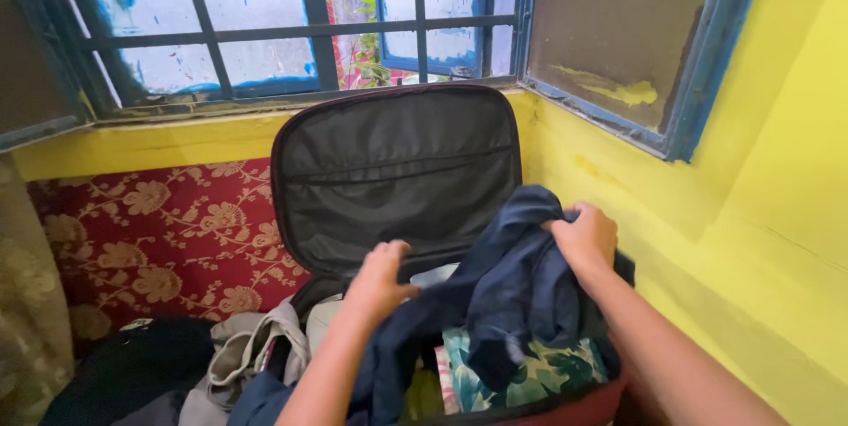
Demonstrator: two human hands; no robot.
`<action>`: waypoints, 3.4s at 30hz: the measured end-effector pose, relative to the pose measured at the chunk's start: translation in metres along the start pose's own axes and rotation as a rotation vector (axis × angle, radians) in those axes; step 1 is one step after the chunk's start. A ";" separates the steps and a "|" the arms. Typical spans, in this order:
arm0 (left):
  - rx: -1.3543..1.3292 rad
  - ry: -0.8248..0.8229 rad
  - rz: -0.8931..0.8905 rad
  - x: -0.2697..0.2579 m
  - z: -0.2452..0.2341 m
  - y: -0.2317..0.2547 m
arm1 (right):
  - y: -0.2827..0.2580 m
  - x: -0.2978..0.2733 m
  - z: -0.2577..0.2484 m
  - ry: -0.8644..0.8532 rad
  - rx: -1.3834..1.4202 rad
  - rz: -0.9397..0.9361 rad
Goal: The person folds a dark blue pair of trousers and places them into an open suitcase. They then fold a light grey pair of sweatpants and place them on top of the trousers inside the suitcase. Finally, they pick up a black pair of jeans and begin to fold them.
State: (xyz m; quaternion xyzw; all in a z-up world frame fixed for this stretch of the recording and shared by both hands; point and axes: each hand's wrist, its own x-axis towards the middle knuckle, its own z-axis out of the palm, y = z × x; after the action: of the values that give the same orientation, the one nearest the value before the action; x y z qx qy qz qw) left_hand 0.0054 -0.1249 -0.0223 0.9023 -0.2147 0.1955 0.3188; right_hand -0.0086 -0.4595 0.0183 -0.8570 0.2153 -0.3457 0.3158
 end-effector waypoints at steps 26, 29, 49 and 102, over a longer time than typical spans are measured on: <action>-0.432 0.262 -0.111 0.051 0.110 0.026 | -0.017 -0.024 0.058 -0.532 -0.044 -0.508; -0.446 0.163 -0.097 0.044 0.096 0.030 | -0.011 -0.013 0.055 -0.559 0.165 -0.355; -0.440 0.178 -0.121 0.015 -0.047 0.091 | -0.059 -0.013 -0.116 -0.051 -0.032 -0.669; -0.941 0.540 -0.255 -0.092 -0.552 0.376 | -0.326 -0.081 -0.598 0.176 0.692 -0.483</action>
State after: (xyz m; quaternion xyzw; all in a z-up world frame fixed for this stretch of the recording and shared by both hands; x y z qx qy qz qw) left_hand -0.3831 -0.0012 0.5148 0.5994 -0.0786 0.2628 0.7520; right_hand -0.4496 -0.4158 0.5423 -0.6936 -0.0941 -0.5332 0.4751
